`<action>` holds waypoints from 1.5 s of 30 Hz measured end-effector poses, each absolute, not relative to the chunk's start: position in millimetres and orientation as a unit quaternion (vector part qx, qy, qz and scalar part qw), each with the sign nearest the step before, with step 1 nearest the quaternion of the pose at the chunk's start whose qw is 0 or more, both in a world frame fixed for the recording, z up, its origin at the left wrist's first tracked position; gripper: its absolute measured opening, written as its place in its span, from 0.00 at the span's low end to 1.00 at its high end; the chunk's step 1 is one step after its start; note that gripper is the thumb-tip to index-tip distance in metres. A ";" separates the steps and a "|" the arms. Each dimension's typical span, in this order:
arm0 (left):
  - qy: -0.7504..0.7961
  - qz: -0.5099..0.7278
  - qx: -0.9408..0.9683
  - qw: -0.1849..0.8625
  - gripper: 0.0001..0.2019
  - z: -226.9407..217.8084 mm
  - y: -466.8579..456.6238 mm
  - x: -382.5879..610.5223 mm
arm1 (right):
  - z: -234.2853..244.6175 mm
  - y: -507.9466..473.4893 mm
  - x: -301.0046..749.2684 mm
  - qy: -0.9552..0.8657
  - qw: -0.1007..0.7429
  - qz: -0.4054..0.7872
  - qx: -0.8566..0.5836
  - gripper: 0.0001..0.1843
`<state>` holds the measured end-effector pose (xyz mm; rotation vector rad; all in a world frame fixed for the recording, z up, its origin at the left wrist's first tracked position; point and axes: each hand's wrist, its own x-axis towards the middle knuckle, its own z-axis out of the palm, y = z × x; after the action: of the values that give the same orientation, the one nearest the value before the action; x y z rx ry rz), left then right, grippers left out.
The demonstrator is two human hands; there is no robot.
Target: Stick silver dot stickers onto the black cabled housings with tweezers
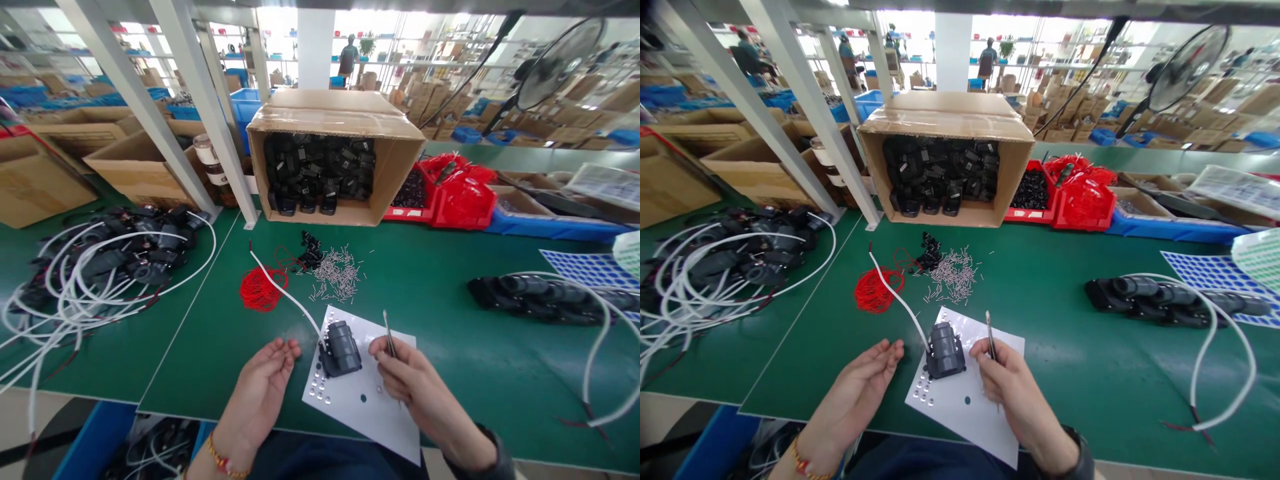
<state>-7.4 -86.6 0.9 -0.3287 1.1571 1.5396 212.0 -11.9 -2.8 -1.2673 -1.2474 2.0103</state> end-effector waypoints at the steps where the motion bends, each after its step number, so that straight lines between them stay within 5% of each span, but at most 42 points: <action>1: 0.494 0.640 -0.136 0.573 0.12 -0.3 -86.5 -3.2 | -8.6 -23.0 209.9 -0.438 0.235 0.730 -0.469 0.18; 5: 0.502 0.617 -0.039 0.604 0.05 -11.2 -91.3 13.4 | -30.9 -43.0 200.1 -0.540 0.323 0.554 -0.545 0.17; 10: 0.544 0.589 0.103 0.589 0.20 -24.0 -101.7 18.2 | -37.1 -45.1 198.6 -0.671 0.316 0.385 -0.549 0.07; 17: 0.579 0.576 0.090 0.569 0.33 -23.6 -108.7 18.4 | -47.6 -49.8 206.2 -0.800 0.334 0.239 -0.438 0.07; 21: 0.562 0.569 0.158 0.580 0.28 -19.3 -109.0 23.7 | -51.7 -56.7 208.9 -0.819 0.337 0.191 -0.423 0.11; 25: 0.614 0.584 0.270 0.457 0.11 -25.5 -107.6 26.1 | -55.0 -62.6 212.1 -0.829 0.324 0.175 -0.421 0.14; 31: 0.652 0.554 0.414 0.312 0.04 -39.9 -109.2 28.0 | -56.4 -69.3 217.5 -0.833 0.307 0.214 -0.407 0.18; 45: 0.634 0.442 0.576 0.265 0.08 -42.5 -112.3 8.3 | -52.0 -69.9 216.6 -0.830 0.266 0.280 -0.403 0.19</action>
<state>8.3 -112.3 -42.5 1.5564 1.7121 1.1952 216.6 -69.9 -52.0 -1.0872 -2.2406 0.7561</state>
